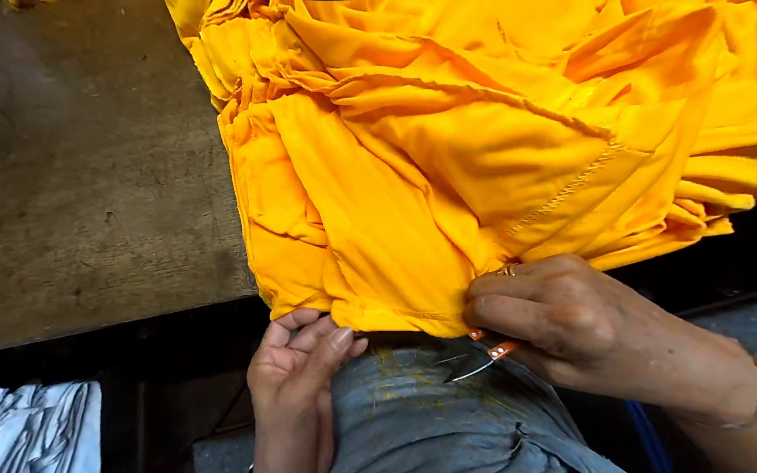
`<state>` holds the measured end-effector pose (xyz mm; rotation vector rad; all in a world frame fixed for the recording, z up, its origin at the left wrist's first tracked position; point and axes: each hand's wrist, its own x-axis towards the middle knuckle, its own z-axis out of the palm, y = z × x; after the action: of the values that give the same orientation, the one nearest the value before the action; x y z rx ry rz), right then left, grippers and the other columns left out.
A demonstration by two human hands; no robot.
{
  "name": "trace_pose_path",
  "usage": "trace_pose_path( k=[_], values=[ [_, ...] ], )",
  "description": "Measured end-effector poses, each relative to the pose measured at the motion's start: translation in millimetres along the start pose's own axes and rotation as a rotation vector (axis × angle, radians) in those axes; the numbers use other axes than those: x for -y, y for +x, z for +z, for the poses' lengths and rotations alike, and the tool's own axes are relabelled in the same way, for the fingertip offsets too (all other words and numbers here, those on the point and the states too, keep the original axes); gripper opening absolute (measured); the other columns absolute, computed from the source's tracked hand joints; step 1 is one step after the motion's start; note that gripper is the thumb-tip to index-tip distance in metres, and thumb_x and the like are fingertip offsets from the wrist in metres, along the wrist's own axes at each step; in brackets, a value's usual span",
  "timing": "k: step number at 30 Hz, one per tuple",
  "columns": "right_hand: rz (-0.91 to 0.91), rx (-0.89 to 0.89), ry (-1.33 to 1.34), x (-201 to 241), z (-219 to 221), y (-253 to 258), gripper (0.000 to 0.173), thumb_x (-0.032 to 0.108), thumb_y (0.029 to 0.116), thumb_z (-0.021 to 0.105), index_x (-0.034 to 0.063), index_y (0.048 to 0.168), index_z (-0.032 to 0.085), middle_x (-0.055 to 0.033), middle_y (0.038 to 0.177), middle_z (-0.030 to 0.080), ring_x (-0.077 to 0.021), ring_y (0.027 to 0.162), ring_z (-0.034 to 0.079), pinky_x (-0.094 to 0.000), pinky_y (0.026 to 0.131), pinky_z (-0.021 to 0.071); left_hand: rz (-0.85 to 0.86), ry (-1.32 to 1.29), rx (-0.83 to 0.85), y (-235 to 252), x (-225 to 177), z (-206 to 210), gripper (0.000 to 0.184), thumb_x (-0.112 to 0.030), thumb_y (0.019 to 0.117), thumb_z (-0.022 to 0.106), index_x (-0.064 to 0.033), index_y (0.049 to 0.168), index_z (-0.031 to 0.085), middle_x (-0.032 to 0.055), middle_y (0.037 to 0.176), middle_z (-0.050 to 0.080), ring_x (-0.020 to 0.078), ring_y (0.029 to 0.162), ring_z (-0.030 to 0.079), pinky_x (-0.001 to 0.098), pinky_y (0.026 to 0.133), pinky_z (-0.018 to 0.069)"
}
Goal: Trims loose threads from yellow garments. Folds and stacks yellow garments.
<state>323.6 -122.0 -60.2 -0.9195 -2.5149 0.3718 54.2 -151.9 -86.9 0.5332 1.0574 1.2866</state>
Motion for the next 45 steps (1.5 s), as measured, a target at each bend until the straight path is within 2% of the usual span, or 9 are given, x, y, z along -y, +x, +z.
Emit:
trace_pose_path(
  k=[3,9,13,16,19,22,24,30,45],
  values=[
    [-0.017,-0.015,0.049,3.2,1.8,3.6,0.016,0.01,0.0884,0.057,0.014,0.073,0.06,0.0055,0.067,0.052,-0.0065,0.058,0.051,-0.0238,0.047,0.0381,0.079,0.056,0.049,-2.4,0.1,5.8,0.056,-0.001,0.0834,0.08,0.0004,0.132,0.052,0.024,0.097,0.074,0.0317,0.084,0.077,0.0465,0.079,0.0648],
    [-0.038,-0.002,0.061,4.9,3.0,5.5,0.015,0.009,0.0859,0.057,0.0144,0.072,0.06,0.0059,0.067,0.052,-0.0058,0.058,0.051,-0.0233,0.047,0.037,0.157,0.054,-0.028,2.8,2.5,13.8,0.046,0.011,0.0835,0.071,0.0024,0.125,0.054,0.0201,0.089,0.074,0.0279,0.075,0.076,0.0422,0.07,0.0657],
    [0.035,-0.025,0.06,-1.7,0.1,-2.2,0.014,0.015,0.0878,0.058,0.0145,0.074,0.061,0.0067,0.067,0.053,-0.0048,0.057,0.051,-0.0229,0.047,0.039,0.236,0.054,0.031,-3.5,-3.7,13.5,0.051,0.009,0.0854,0.071,-0.0008,0.13,0.048,0.0187,0.089,0.074,0.0275,0.077,0.077,0.0418,0.07,0.066],
    [0.152,-0.137,0.272,-2.8,-4.4,-5.3,0.024,0.032,0.1018,0.058,0.0121,0.091,0.066,0.0087,0.077,0.057,0.0024,0.067,0.053,-0.014,0.056,0.0439,0.312,0.017,0.107,-7.1,-9.6,12.4,0.052,0.003,0.0874,0.075,-0.0056,0.132,0.049,0.0198,0.092,0.074,0.029,0.077,0.077,0.042,0.07,0.0662],
    [0.219,-0.288,0.352,12.2,-5.2,4.2,0.038,0.033,0.1104,0.042,0.0067,0.105,0.068,0.0069,0.089,0.06,0.0036,0.079,0.056,-0.0124,0.066,0.0469,0.348,-0.014,0.17,-7.7,-13.0,12.5,0.05,-0.001,0.0889,0.076,-0.0077,0.132,0.052,0.02,0.094,0.074,0.0288,0.078,0.077,0.0397,0.068,0.0661],
    [0.16,-0.363,0.267,23.9,4.9,20.8,0.039,0.023,0.1105,0.038,0.002,0.106,0.069,0.0007,0.09,0.063,-0.0019,0.081,0.059,-0.017,0.068,0.0495,0.352,-0.013,0.191,-8.9,-15.2,14.4,0.048,-0.002,0.0893,0.076,-0.0071,0.131,0.053,0.0197,0.096,0.074,0.0284,0.078,0.077,0.0386,0.068,0.0662],
    [0.11,-0.364,0.217,28.2,11.4,29.6,0.037,0.022,0.1093,0.04,0.0014,0.106,0.071,-0.0005,0.086,0.062,-0.0049,0.077,0.058,-0.0193,0.063,0.0472,0.347,-0.036,0.2,-9.9,-16.2,14.6,0.048,-0.003,0.0894,0.076,-0.0065,0.131,0.054,0.0203,0.096,0.074,0.0286,0.079,0.077,0.0385,0.069,0.066],
    [0.044,-0.37,0.124,35.3,22.9,40.2,0.034,0.023,0.1081,0.046,0.0013,0.105,0.071,-0.0007,0.078,0.057,-0.0078,0.068,0.053,-0.0214,0.056,0.0407,0.292,-0.11,0.192,-12.3,-19.2,16.2,0.046,-0.003,0.0892,0.076,-0.0046,0.13,0.054,0.0218,0.095,0.073,0.0291,0.078,0.077,0.0382,0.068,0.0659],
    [0.054,-0.411,-0.081,42.5,32.0,46.6,0.031,0.022,0.1062,0.048,0.0032,0.094,0.071,-0.0015,0.071,0.054,-0.0124,0.063,0.05,-0.0263,0.052,0.0357,0.236,-0.116,0.116,-11.8,-17.8,15.8,0.049,0.002,0.0864,0.077,-0.0009,0.129,0.052,0.0231,0.09,0.073,0.03,0.075,0.077,0.0404,0.066,0.066]
  ],
)
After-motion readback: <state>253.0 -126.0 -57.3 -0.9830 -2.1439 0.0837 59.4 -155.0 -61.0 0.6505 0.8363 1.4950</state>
